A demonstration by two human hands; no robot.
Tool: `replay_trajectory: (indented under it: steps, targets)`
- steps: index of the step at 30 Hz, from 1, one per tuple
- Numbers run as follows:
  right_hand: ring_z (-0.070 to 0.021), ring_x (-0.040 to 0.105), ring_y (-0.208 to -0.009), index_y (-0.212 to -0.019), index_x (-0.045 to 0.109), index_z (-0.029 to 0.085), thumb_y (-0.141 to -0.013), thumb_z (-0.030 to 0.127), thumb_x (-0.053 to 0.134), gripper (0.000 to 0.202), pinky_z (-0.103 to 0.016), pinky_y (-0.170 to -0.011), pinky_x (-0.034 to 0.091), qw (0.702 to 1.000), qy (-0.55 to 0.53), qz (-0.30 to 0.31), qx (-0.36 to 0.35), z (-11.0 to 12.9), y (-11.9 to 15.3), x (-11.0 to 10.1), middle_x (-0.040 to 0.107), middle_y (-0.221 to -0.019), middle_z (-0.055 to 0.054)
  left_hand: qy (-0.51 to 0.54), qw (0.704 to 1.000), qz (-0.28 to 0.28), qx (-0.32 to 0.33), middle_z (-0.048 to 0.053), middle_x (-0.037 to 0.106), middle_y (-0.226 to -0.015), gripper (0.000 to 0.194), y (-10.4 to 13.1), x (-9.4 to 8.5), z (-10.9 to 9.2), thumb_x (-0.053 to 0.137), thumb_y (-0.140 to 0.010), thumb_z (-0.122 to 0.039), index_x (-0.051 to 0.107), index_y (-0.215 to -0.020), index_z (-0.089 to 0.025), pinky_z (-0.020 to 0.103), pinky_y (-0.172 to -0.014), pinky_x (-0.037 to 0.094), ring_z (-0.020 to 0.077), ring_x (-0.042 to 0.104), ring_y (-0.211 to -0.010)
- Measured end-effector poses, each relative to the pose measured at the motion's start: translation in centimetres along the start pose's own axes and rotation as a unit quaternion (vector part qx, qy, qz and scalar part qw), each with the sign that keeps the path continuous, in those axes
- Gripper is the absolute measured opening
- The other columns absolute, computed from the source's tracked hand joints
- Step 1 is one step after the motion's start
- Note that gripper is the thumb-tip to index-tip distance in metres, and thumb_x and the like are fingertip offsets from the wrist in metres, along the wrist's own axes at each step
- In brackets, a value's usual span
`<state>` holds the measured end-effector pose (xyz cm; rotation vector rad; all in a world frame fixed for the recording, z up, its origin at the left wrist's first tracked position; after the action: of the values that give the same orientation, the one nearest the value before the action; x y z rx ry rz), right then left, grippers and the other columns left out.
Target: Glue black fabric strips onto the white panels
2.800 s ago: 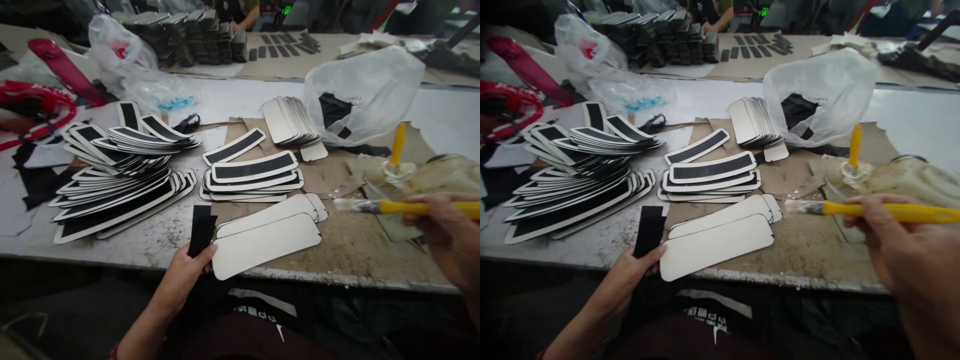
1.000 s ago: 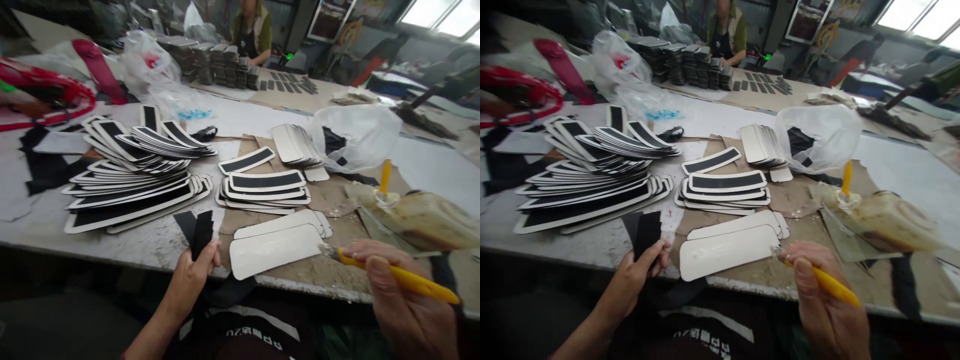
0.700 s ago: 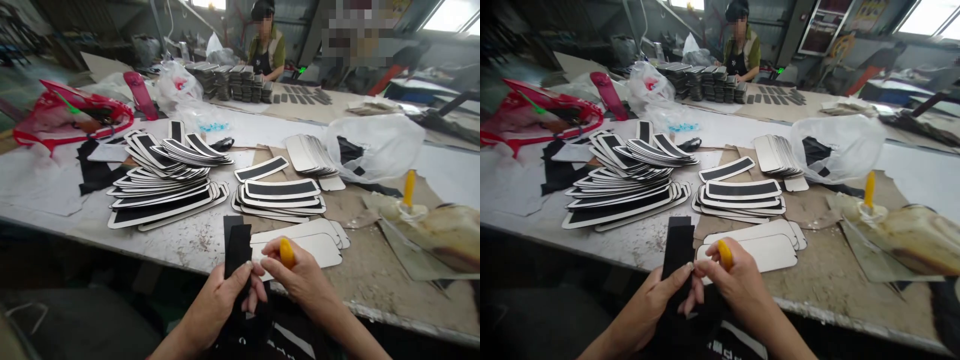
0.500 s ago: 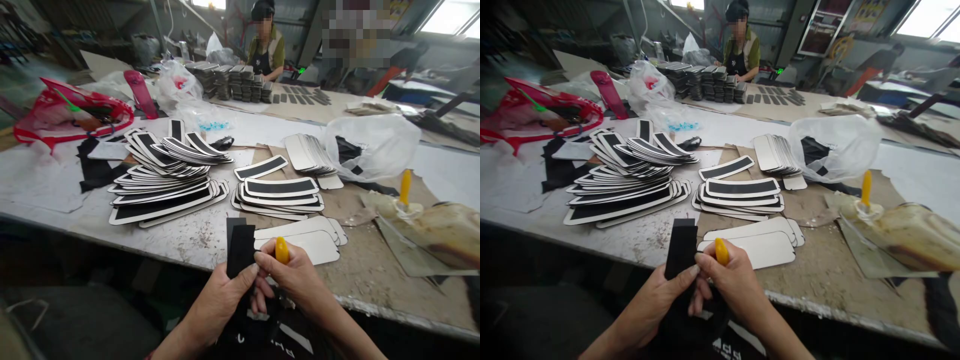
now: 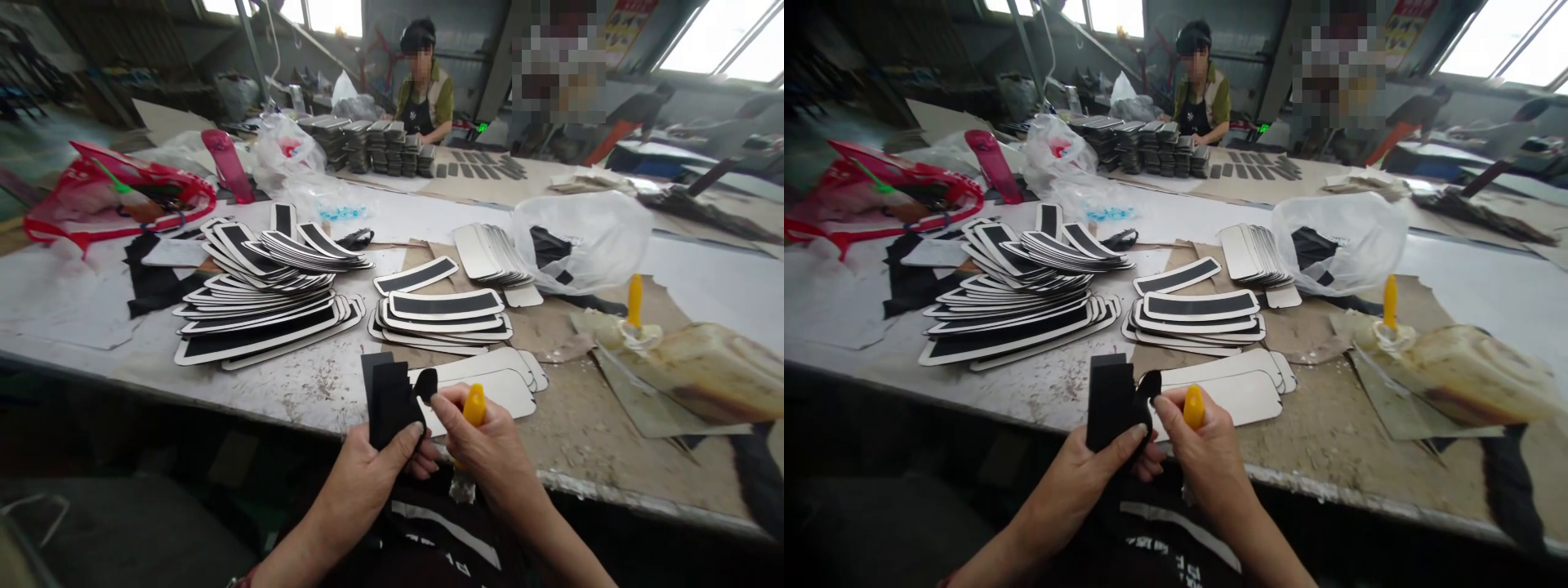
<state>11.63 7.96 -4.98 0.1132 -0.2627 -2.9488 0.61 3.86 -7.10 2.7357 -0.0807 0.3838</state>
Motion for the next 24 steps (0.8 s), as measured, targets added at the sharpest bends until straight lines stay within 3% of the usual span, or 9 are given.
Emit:
replay_trajectory:
  steps: [4,6,10,15,18,24]
  targets:
    - [-0.0047,0.038,-0.043,-0.103,0.053,0.018,-0.074,0.048,0.063,0.043,-0.019,-0.039,0.031,0.999,-0.033,-0.014,0.019,-0.7,0.6,-1.0,0.044,-0.065,0.006,0.054,0.998,0.022,-0.02,0.007,0.069,-0.072,0.027,0.1,1.0,0.8,0.062,-0.078,-0.038,0.069,-0.079,-0.012,0.026,-0.062,0.051,0.0151,0.062,-0.061]
    - [-0.0038,0.036,-0.043,-0.104,0.051,0.017,-0.073,0.048,0.064,0.046,-0.018,-0.038,0.03,0.998,-0.045,-0.008,0.04,-1.4,0.8,-1.5,0.044,-0.067,0.006,0.08,0.996,0.015,-0.033,0.008,0.069,-0.071,0.027,0.2,1.0,1.2,0.063,-0.078,-0.038,0.069,-0.078,-0.011,0.026,-0.062,0.051,0.0146,0.062,-0.06]
    - [-0.0041,0.034,-0.039,-0.1,0.052,0.015,-0.078,0.052,0.057,0.043,-0.018,-0.037,0.026,0.996,-0.057,0.007,0.062,-2.5,1.1,-2.1,0.039,-0.057,0.008,0.098,0.994,0.018,-0.037,0.009,0.069,-0.069,0.027,0.3,1.3,1.2,0.061,-0.079,-0.036,0.068,-0.078,-0.009,0.026,-0.061,0.05,0.0151,0.062,-0.059]
    - [-0.0042,0.032,-0.039,-0.078,0.052,0.017,-0.077,0.05,0.06,0.033,-0.018,-0.037,0.023,0.995,-0.085,0.043,0.034,-0.9,1.4,-1.3,0.036,-0.049,0.009,0.099,0.994,0.035,-0.043,0.008,0.068,-0.066,0.025,0.4,2.3,0.9,0.063,-0.079,-0.034,0.067,-0.078,-0.01,0.025,-0.059,0.05,0.0144,0.062,-0.058]
    - [-0.0036,0.028,-0.037,-0.063,0.043,0.019,-0.073,0.048,0.064,0.038,-0.018,-0.036,0.021,0.996,-0.09,0.004,0.012,0.4,1.4,-2.0,0.033,-0.045,0.01,0.089,0.993,0.048,-0.056,0.009,0.069,-0.069,0.025,0.4,2.9,1.2,0.064,-0.077,-0.034,0.067,-0.08,-0.01,0.026,-0.06,0.05,0.0152,0.062,-0.059]
    - [-0.003,0.028,-0.038,-0.066,0.039,0.02,-0.072,0.047,0.067,0.039,-0.016,-0.035,0.022,0.991,-0.122,-0.06,0.003,0.1,0.6,-4.5,0.034,-0.05,0.01,0.044,0.995,0.043,-0.074,0.013,0.07,-0.072,0.029,0.4,2.4,2.3,0.065,-0.076,-0.036,0.067,-0.077,-0.007,0.027,-0.06,0.05,0.0173,0.064,-0.061]
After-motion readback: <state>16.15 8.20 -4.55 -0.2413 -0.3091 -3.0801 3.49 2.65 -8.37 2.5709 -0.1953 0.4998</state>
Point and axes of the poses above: each hand's wrist, its own y-axis away from the middle knuckle, its own x-axis out of the palm, z = x × y, the point moved 10 cm from there along -y, towards the middle knuckle
